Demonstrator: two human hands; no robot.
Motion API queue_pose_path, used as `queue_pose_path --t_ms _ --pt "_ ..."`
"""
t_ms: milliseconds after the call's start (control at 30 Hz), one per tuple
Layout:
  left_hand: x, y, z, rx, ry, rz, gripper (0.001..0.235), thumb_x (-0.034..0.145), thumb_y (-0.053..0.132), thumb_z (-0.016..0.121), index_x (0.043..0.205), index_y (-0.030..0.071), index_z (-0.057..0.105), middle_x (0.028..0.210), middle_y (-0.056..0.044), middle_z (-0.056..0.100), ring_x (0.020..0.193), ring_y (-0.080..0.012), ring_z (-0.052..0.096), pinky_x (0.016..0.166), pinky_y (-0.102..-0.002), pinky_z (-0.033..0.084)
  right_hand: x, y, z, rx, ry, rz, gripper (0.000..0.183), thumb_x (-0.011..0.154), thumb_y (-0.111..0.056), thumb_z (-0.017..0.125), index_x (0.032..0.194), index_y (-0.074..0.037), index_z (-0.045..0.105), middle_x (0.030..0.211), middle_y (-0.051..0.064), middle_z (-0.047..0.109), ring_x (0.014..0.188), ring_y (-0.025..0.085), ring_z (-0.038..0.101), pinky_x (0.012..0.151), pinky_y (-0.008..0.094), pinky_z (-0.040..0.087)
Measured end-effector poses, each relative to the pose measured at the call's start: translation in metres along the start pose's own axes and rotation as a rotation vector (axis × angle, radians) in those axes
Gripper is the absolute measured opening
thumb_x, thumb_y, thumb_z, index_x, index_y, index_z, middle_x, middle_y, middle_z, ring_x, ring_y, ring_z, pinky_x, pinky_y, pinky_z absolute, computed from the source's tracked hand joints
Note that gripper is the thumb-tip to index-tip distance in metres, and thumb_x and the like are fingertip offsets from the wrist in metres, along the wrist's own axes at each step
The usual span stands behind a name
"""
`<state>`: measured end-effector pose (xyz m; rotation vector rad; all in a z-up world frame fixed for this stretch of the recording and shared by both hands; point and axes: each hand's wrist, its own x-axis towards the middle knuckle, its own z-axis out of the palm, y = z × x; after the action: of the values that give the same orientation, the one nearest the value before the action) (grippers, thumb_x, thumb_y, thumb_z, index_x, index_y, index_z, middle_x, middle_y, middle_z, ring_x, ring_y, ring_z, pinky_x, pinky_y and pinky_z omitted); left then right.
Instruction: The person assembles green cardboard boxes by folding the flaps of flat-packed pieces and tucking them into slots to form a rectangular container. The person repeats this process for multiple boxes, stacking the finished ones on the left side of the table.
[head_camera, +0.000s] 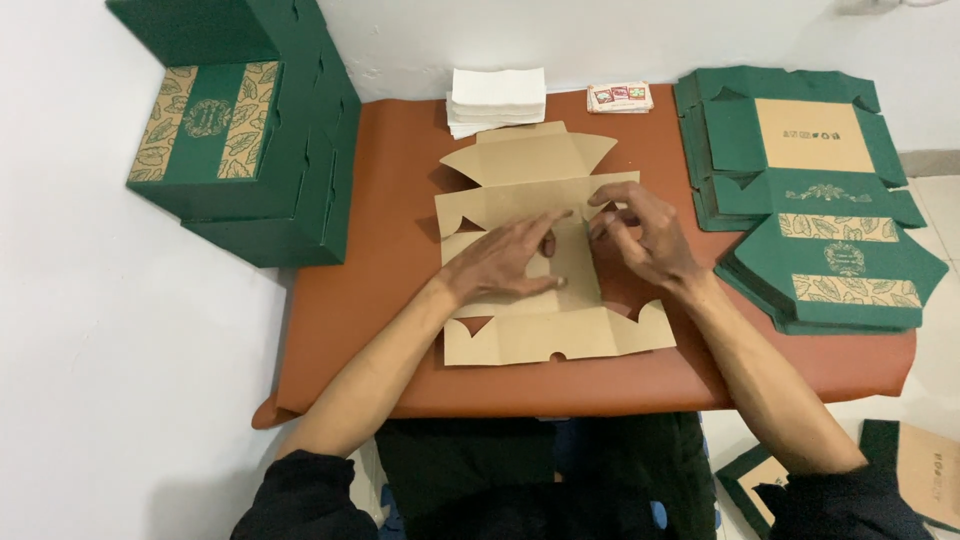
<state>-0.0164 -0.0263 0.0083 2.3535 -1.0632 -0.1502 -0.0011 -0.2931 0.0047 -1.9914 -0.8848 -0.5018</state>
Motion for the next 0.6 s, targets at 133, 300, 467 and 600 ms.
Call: queue_pose_path --t_ms 133,300,467,600 --pt "-0.012 0.001 -0.008 -0.313 0.134 0.048 0.073 0.112 0.033 0.052 0.171 0.007 0.018 0.101 -0.015 0.071 0.089 -0.0278 0.07 0.082 -0.042 0.057 0.003 -0.016 0.003 0.078 -0.21 -0.024 0.025 0.095 0.008 0.063 0.118 0.003 0.071 0.098 0.025 0.075 0.09 0.047 0.078 0.063 0.056 0.064" --pt "-0.009 0.002 -0.013 -0.235 0.134 0.093 0.054 0.109 0.04 0.06 0.146 0.001 0.059 0.093 -0.018 0.071 0.084 -0.0285 0.072 0.075 -0.04 0.058 0.021 -0.046 -0.019 -0.012 -0.439 -0.002 0.015 0.087 -0.002 0.078 0.1 0.003 0.082 0.105 0.029 0.078 0.102 0.049 0.076 0.077 0.059 0.063" --pt "-0.003 -0.004 -0.008 -0.221 0.133 0.097 0.046 0.097 0.02 0.078 0.135 -0.005 0.068 0.093 -0.016 0.071 0.082 -0.0253 0.068 0.074 -0.037 0.056 0.02 -0.047 -0.026 -0.238 -0.642 0.216 0.057 0.073 -0.044 0.097 0.11 -0.002 0.084 0.128 0.027 0.074 0.128 0.047 0.068 0.101 0.055 0.059" --pt "-0.002 -0.004 -0.007 -0.199 0.125 0.076 0.047 0.097 0.023 0.079 0.134 -0.005 0.069 0.094 -0.015 0.072 0.081 -0.0234 0.066 0.072 -0.035 0.056 0.02 -0.038 -0.025 -0.25 -0.647 0.157 0.054 0.072 -0.041 0.099 0.103 0.0 0.082 0.127 0.024 0.073 0.127 0.046 0.068 0.098 0.056 0.059"
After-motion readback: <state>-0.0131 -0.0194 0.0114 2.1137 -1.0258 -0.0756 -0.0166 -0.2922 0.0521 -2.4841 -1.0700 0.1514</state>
